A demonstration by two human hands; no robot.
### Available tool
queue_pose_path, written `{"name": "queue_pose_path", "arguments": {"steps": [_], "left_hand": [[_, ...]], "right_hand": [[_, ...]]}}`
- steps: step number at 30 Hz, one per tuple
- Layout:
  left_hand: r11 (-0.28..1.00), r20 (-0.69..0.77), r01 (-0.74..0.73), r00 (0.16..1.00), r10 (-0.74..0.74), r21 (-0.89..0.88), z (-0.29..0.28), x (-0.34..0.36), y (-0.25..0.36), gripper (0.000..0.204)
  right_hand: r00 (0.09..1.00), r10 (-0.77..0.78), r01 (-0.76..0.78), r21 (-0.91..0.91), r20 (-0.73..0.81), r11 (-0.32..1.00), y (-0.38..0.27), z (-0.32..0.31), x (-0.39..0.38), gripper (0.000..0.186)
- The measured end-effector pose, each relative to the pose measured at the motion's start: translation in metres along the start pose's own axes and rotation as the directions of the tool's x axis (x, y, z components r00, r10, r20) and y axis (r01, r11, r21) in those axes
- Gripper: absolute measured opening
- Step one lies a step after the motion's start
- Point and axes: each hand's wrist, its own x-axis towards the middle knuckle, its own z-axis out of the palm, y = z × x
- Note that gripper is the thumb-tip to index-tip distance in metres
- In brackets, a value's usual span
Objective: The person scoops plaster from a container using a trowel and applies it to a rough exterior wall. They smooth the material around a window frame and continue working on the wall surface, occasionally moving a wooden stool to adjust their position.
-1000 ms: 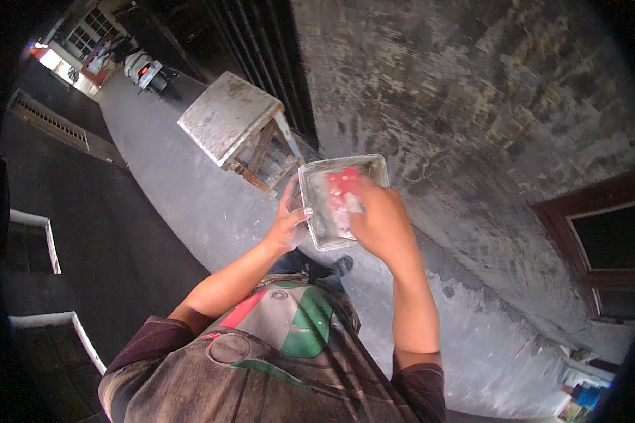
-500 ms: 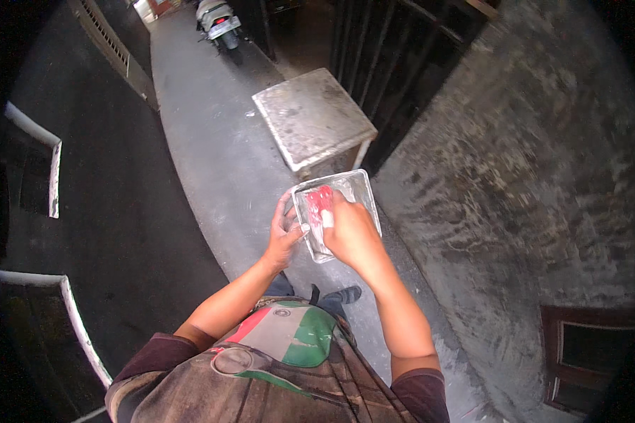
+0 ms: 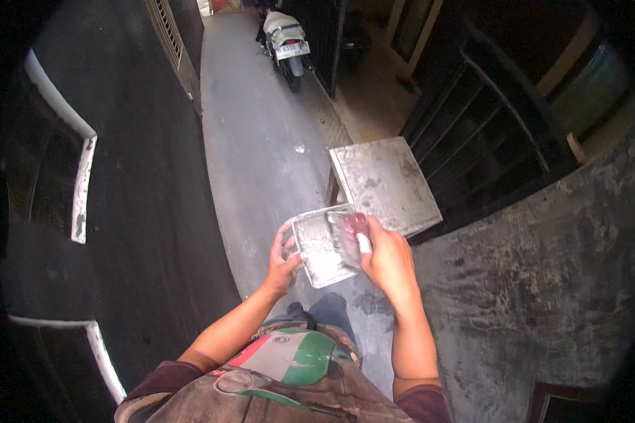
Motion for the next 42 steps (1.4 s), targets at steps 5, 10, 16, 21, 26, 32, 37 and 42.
{"name": "queue_pose_path", "arguments": {"steps": [5, 10, 16, 21, 26, 32, 37, 42], "left_hand": [[0.997, 0.008, -0.02, 1.0, 0.019, 0.076, 0.003, 0.068, -0.007, 0.094], [0.991, -0.095, -0.001, 0.995, 0.014, 0.136, -0.018, 0.147, -0.016, 0.09], [0.994, 0.012, -0.012, 1.0, 0.011, 0.109, 0.005, 0.253, 0.013, 0.087], [0.999, -0.009, 0.005, 1.0, -0.004, 0.044, 0.004, 0.327, 0.018, 0.088], [0.991, 0.026, 0.13, 0.991, -0.13, 0.017, -0.002, 0.411, -0.037, 0.09], [0.895, 0.21, 0.444, 0.88, -0.427, -0.041, -0.014, 0.516, -0.031, 0.084], [0.763, 0.312, 0.644, 0.737, -0.6, -0.054, -0.004, 0.574, -0.006, 0.069], [0.584, 0.415, 0.801, 0.49, -0.767, 0.134, 0.001, 0.612, -0.002, 0.067]], "right_hand": [[0.988, 0.102, -0.079, -0.182, 0.119, 0.98, -0.004, 0.053, 0.055, 0.048], [0.995, 0.047, -0.044, -0.028, 0.087, 0.999, 0.01, 0.055, 0.136, 0.053], [0.976, 0.133, -0.093, -0.222, 0.172, 0.971, 0.036, 0.069, 0.241, 0.051], [0.996, 0.082, -0.084, -0.105, -0.022, 0.991, 0.039, 0.028, 0.307, 0.043], [0.946, 0.315, -0.325, -0.282, -0.081, 0.903, 0.075, 0.08, 0.385, 0.047], [0.8, 0.523, -0.592, -0.242, -0.296, 0.768, 0.105, 0.066, 0.455, 0.051], [0.803, 0.521, -0.552, -0.032, -0.29, 0.833, 0.096, 0.068, 0.464, 0.057], [0.502, 0.689, -0.68, 0.253, -0.522, 0.688, 0.08, 0.065, 0.454, 0.061]]}}
